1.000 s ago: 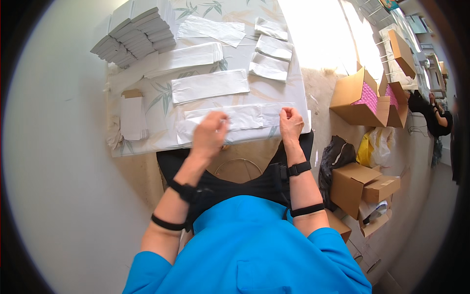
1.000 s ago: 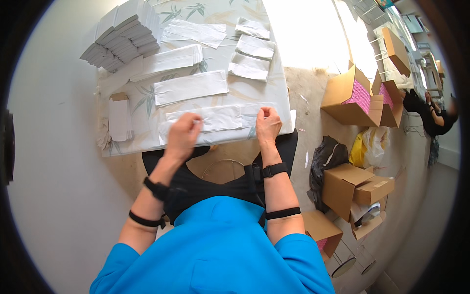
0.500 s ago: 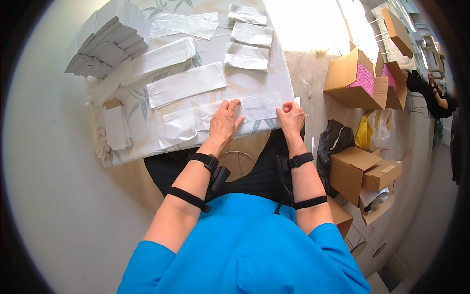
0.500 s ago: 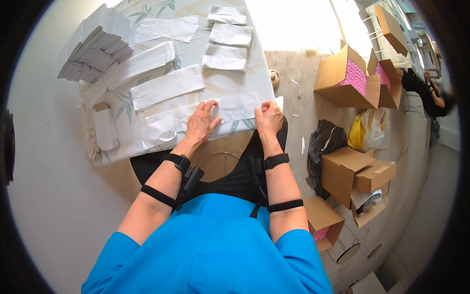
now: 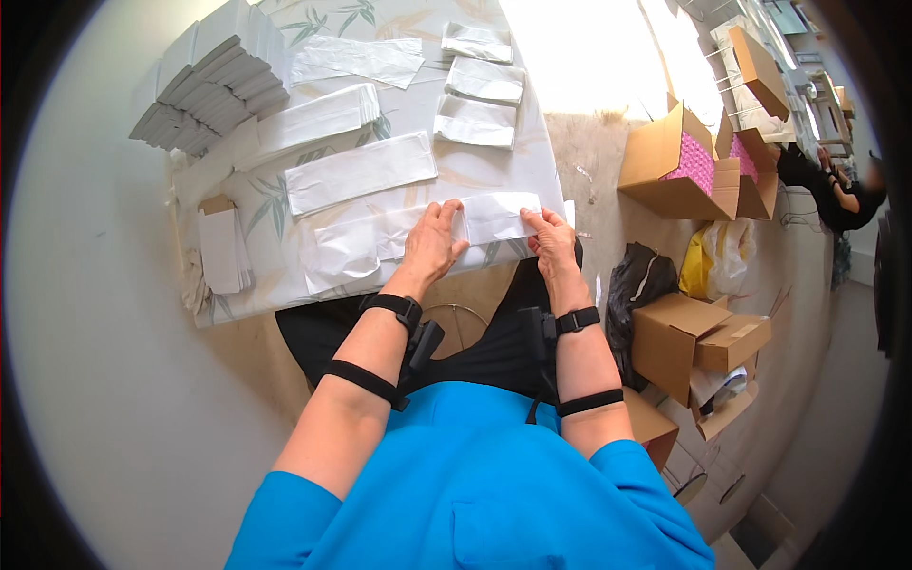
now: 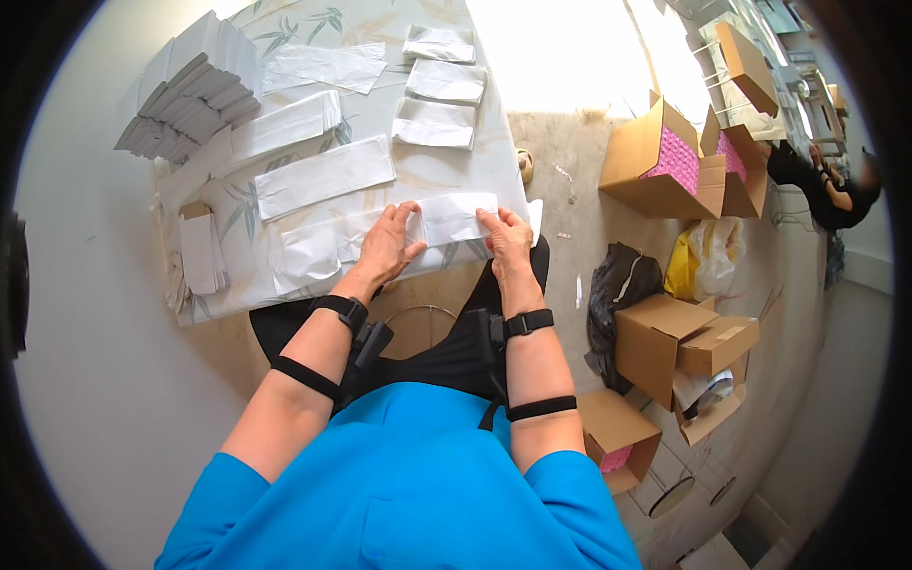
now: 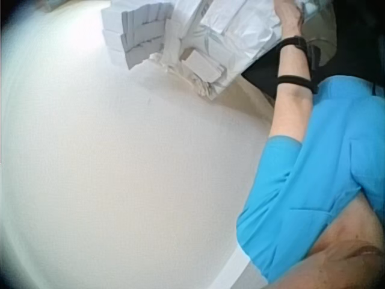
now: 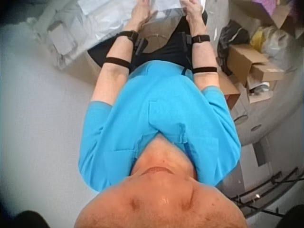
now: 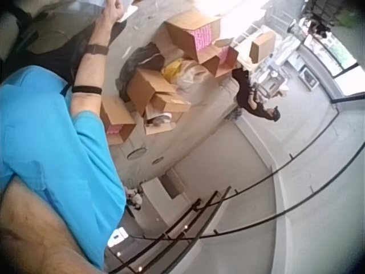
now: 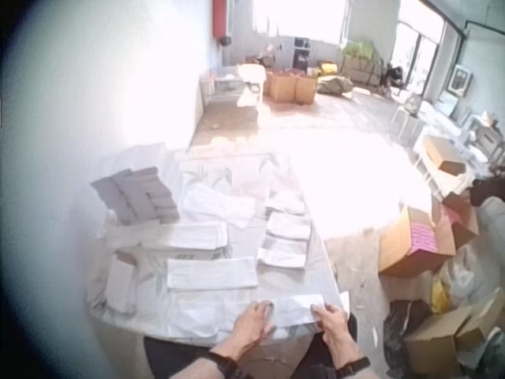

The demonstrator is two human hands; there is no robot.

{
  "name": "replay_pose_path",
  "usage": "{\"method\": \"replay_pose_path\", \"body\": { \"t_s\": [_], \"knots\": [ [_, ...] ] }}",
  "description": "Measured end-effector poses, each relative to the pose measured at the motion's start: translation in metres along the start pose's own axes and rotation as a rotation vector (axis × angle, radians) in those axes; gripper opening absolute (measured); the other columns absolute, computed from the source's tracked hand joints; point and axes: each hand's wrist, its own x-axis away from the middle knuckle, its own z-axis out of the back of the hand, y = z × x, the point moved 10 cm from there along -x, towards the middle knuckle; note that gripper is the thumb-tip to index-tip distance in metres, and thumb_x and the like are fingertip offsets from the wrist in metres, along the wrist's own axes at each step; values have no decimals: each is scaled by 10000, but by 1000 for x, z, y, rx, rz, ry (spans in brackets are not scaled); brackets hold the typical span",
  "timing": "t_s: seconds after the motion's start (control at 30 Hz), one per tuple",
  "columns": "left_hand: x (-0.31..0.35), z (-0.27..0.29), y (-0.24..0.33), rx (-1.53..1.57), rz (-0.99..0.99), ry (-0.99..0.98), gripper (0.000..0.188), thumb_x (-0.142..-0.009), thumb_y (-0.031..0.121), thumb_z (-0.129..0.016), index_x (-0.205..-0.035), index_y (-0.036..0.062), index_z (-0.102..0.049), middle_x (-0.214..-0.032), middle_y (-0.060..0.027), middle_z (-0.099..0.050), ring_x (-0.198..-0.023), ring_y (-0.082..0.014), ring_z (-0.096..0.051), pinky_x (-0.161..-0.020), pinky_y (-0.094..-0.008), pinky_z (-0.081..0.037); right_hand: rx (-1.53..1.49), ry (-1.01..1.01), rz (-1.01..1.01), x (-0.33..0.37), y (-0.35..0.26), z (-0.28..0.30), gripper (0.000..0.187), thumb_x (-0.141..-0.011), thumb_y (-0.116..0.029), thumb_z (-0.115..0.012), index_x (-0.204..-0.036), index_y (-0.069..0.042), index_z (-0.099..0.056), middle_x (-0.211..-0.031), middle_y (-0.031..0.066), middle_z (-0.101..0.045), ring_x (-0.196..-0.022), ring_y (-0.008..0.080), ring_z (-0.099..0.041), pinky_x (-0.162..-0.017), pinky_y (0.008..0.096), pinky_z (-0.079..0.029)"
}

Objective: Folding white rectangular pads and organizing them in stacks on a work table.

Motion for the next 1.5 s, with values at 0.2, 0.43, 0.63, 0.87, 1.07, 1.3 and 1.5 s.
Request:
{"method": "replay_pose_path", "body": {
  "t_s": [0.2, 0.43, 0.63, 0.87, 1.07, 1.3, 1.5],
  "knots": [
    [-1, -2, 3, -2, -43, 6, 581, -747, 151, -746, -1235, 154, -430, -1115, -138, -506, -1029, -356, -559, -881, -434, -478, 127, 43, 429, 29, -33, -6, 246, -788, -95, -729, -991, 24, -658, -851, 50, -673, -751, 147, -628, -717, 273, -497],
    [5, 14, -26, 417, 175, -119, 579, -800, 187, -727, -1295, 84, -444, -1121, -131, -571, -991, -238, -588, -828, -347, -489, 558, 95, 966, 108, -93, -72, 219, -757, -37, -680, -962, 27, -638, -919, 184, -651, -852, 337, -644, -775, 381, -510],
    [38, 41, -35, 1003, 271, 281, 612, -879, 324, -680, -1316, -5, -407, -1066, -95, -594, -892, -127, -567, -761, -271, -477, 644, -117, 1045, 140, -71, -133, 219, -759, -74, -688, -959, -4, -632, -913, 143, -650, -784, 295, -629, -736, 367, -505],
    [53, 50, -95, 698, 455, 529, 529, -808, 141, -709, -1256, 9, -458, -883, -66, -640, -792, -132, -591, -721, -267, -492, 534, -8, 766, 97, -42, -90, 160, -812, -141, -663, -919, -22, -651, -837, 121, -672, -696, 247, -635, -677, 363, -503],
    [52, 49, -106, 560, 499, 520, 504, -782, 154, -712, -1212, 27, -482, -879, -81, -652, -777, -162, -615, -709, -295, -504, 657, 52, 570, 32, -32, -85, 211, -796, -241, -686, -826, -33, -670, -758, 124, -675, -689, 274, -648, -662, 388, -508],
    [49, 50, -115, 414, 505, 507, 440, -768, 207, -710, -1137, 45, -534, -845, -72, -667, -736, -180, -641, -696, -318, -519, 876, 201, 473, 29, -33, -91, 341, -771, -389, -713, -738, -54, -660, -722, 105, -682, -684, 296, -658, -662, 398, -511],
    [45, 48, -118, 402, 504, 478, 422, -767, 218, -716, -1117, 47, -553, -846, -71, -676, -745, -178, -650, -693, -318, -522, 836, 145, 466, 23, -29, -91, 348, -763, -401, -711, -747, -65, -623, -836, 133, -656, -770, 338, -633, -681, 446, -494]
  ]
}}
